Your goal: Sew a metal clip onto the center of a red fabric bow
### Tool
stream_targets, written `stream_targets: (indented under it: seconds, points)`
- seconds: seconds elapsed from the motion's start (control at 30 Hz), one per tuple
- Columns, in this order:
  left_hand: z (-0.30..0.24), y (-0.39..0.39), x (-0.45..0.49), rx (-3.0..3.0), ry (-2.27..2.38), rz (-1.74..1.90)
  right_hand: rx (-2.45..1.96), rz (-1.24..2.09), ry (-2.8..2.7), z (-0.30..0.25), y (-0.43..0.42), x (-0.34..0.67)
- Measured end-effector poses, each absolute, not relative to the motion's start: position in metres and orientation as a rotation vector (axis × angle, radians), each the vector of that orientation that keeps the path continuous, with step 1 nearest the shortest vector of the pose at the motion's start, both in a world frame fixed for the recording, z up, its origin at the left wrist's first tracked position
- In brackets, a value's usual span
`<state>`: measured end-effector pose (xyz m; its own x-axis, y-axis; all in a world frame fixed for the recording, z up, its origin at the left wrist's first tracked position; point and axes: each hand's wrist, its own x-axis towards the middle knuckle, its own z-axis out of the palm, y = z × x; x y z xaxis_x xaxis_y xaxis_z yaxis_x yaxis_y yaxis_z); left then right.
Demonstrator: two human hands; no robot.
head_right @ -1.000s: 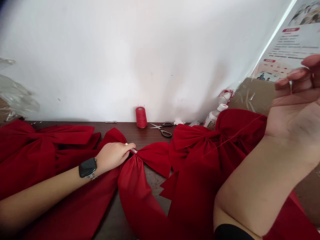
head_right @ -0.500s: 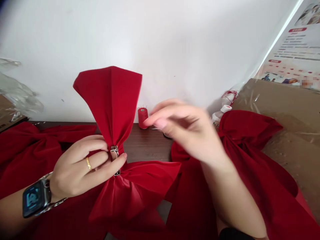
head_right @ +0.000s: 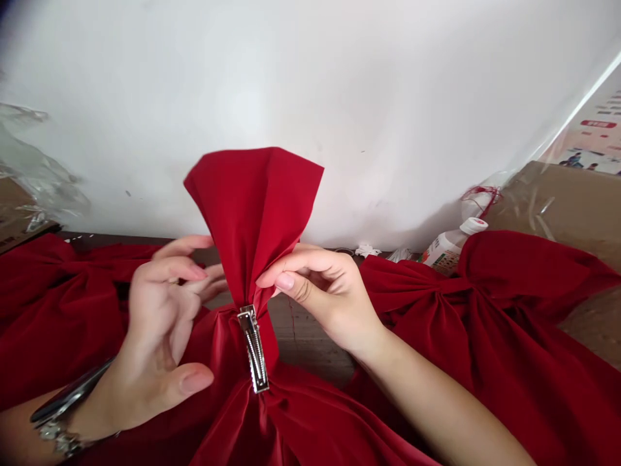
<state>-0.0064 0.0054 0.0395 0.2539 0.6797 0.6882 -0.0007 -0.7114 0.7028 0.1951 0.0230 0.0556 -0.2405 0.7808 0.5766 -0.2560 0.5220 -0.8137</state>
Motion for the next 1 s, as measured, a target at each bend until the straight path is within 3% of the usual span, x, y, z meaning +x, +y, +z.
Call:
stream_targets:
  seconds: [0.23, 0.5, 1.0]
  points:
    - [0.046, -0.006, -0.001, 1.558, 0.599, 0.919, -0.475, 0.784, -1.661, 0.059, 0.014, 0.189]
    - [0.047, -0.009, -0.003, 1.620, 0.669, 0.950, -0.469, 0.606, -1.746, 0.061, 0.011, 0.188]
    - [0.062, -0.008, -0.008, 1.910, 0.804, 1.119, -0.600, 0.796, -1.532, 0.049, 0.013, 0.189]
